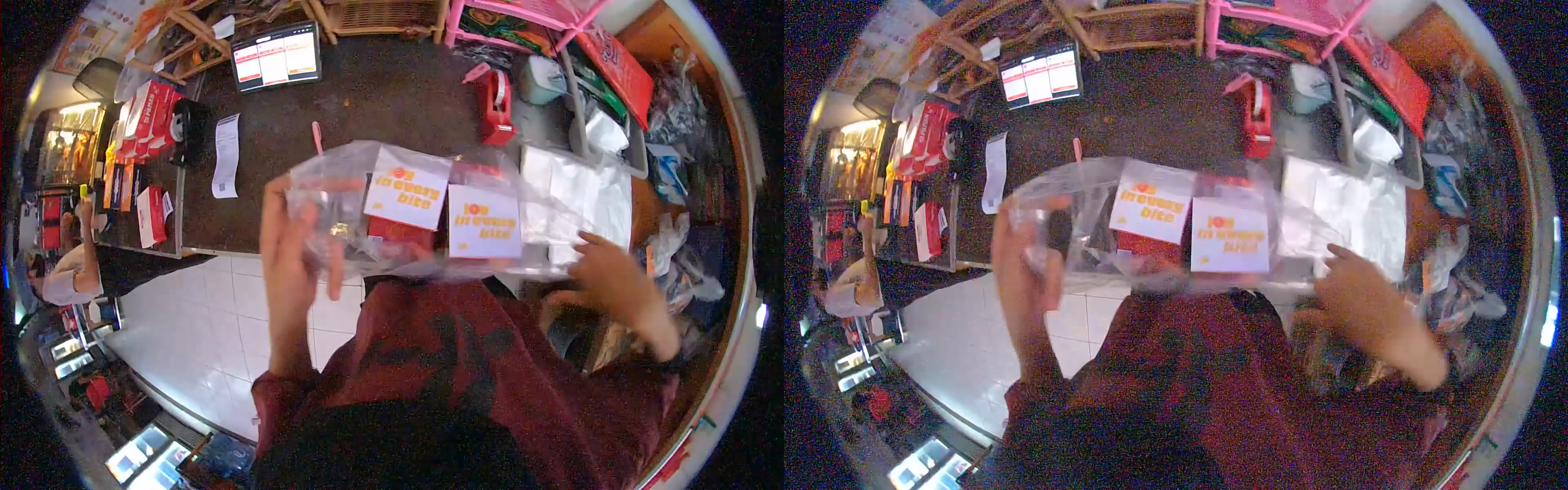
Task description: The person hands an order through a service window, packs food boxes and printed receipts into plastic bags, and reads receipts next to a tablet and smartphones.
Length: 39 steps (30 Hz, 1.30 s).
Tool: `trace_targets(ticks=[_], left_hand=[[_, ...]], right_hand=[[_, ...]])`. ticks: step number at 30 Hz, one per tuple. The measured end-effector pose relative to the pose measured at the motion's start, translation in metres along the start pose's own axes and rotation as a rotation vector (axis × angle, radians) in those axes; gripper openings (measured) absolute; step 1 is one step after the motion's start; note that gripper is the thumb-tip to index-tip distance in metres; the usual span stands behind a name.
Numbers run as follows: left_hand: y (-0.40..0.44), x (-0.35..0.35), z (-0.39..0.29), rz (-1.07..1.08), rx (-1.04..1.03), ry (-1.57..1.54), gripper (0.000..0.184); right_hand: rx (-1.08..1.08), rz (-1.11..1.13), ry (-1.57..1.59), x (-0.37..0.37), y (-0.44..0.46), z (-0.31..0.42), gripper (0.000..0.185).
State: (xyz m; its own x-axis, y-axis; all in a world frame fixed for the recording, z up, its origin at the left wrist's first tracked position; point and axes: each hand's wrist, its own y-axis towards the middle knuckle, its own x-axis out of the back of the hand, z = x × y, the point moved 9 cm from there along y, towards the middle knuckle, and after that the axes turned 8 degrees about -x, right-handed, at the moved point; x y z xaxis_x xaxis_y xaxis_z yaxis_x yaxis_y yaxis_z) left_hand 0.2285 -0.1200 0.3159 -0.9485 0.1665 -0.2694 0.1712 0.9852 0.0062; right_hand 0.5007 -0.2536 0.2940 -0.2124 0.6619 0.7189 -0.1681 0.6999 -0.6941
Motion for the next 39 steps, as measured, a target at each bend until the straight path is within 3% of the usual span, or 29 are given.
trace_targets(ticks=[1,2,5,6,7,8,9,11,12,13,14,15,16,18,19,20,22,24,25,27,31,32,33,34,35,36,37,38,39], left_hand=[[0.003,0.004,-0.008,-0.014,-0.003,0.072,0.033],[0.007,0.0,-0.027,0.006,-0.054,0.082,0.033],[0.015,-0.019,-0.059,0.233,-0.116,-0.11,0.034],[0.014,-0.023,-0.061,0.317,-0.148,0.39,0.035],[0.017,-0.01,-0.058,0.26,-0.102,0.616,0.04],[0.018,0.003,-0.056,0.217,-0.038,0.851,0.045],[0.018,0.016,-0.054,0.186,0.043,1.066,0.05],[0.009,0.024,-0.093,0.206,-0.849,0.762,0.106],[0.006,0.059,-0.035,0.383,-0.563,0.889,0.121],[0.003,0.079,0.028,0.563,-0.236,0.961,0.113],[-0.001,0.082,0.092,0.755,0.096,0.949,0.104],[-0.002,0.067,0.136,0.884,0.192,0.858,0.096],[0.0,0.04,0.169,0.966,0.218,0.758,0.088],[0.007,-0.029,0.199,1.01,0.131,0.605,0.073],[0.009,-0.063,0.182,0.983,-0.113,0.66,0.067],[0.008,-0.094,0.164,0.92,-0.358,0.735,0.062],[0.016,-0.108,0.154,0.762,-0.326,0.657,0.054],[0.021,-0.103,0.173,0.785,-0.061,0.684,0.044],[0.022,-0.103,0.174,0.784,-0.055,0.684,0.044],[0.023,-0.104,0.129,0.589,-0.605,0.616,0.036],[0.024,-0.095,0.135,0.495,-0.5,0.424,0.028],[0.025,-0.095,0.151,0.603,-0.245,0.298,0.023],[0.022,-0.097,0.159,0.661,-0.115,0.228,0.021],[0.017,-0.098,0.166,0.707,0.018,0.167,0.019],[0.013,-0.093,0.18,0.677,0.216,0.169,0.02],[0.009,-0.088,0.192,0.641,0.409,0.171,0.021],[0.009,-0.09,0.187,0.639,0.401,0.173,0.021],[0.009,-0.102,0.167,0.753,0.19,0.25,0.019],[0.004,-0.112,0.15,0.859,-0.018,0.328,0.018]], right_hand=[[0.005,-0.143,0.206,0.042,-0.026,-0.005,0.039],[-0.102,-0.136,0.246,0.078,-0.042,-0.007,0.028],[0.091,-0.531,0.1,0.135,-0.064,-0.005,0.024],[0.169,-0.534,0.228,0.129,-0.057,-0.006,0.029],[0.25,-0.538,0.349,0.127,-0.055,-0.008,0.036],[0.308,-0.419,0.296,0.119,-0.058,-0.009,0.074],[0.309,-0.421,0.299,0.11,-0.06,-0.018,0.074],[0.06,-0.512,0.657,0.083,-0.052,-0.062,0.109],[-0.1,-0.494,0.747,0.06,-0.044,-0.083,0.127],[-0.196,-0.405,0.844,0.026,-0.015,-0.091,0.124],[-0.095,-0.437,0.905,-0.011,0.012,-0.085,0.116],[-0.197,-0.387,1.144,-0.039,0.052,-0.079,0.09],[-0.308,-0.366,1.388,-0.067,0.091,-0.072,0.066],[-0.223,-0.484,1.325,-0.058,0.12,-0.035,0.044],[-0.183,-0.543,1.291,-0.053,0.135,-0.017,0.035],[-0.093,-0.649,1.194,-0.025,0.13,-0.001,0.034],[0.007,-0.764,1.077,0.011,0.117,0.004,0.033],[-0.078,-0.612,1.148,0.012,0.112,0.004,0.038],[-0.127,-0.525,1.187,0.007,0.106,0.008,0.041],[-0.225,-0.345,1.256,-0.003,0.09,0.013,0.048],[-0.076,-0.39,1.362,0.021,0.057,0.012,0.054],[-0.05,-0.35,1.433,0.013,0.053,0.008,0.059],[-0.025,-0.31,1.506,0.004,0.049,0.002,0.064],[0.048,-0.305,1.486,-0.004,0.052,-0.004,0.082],[0.046,-0.305,1.487,-0.007,0.06,-0.005,0.082],[-0.061,-0.462,1.192,-0.001,0.064,-0.014,0.089],[-0.16,-0.606,0.885,0.004,0.07,-0.021,0.096],[-0.179,-0.521,0.606,-0.034,0.102,-0.019,0.09],[-0.171,-0.519,0.605,-0.029,0.113,-0.018,0.09]])
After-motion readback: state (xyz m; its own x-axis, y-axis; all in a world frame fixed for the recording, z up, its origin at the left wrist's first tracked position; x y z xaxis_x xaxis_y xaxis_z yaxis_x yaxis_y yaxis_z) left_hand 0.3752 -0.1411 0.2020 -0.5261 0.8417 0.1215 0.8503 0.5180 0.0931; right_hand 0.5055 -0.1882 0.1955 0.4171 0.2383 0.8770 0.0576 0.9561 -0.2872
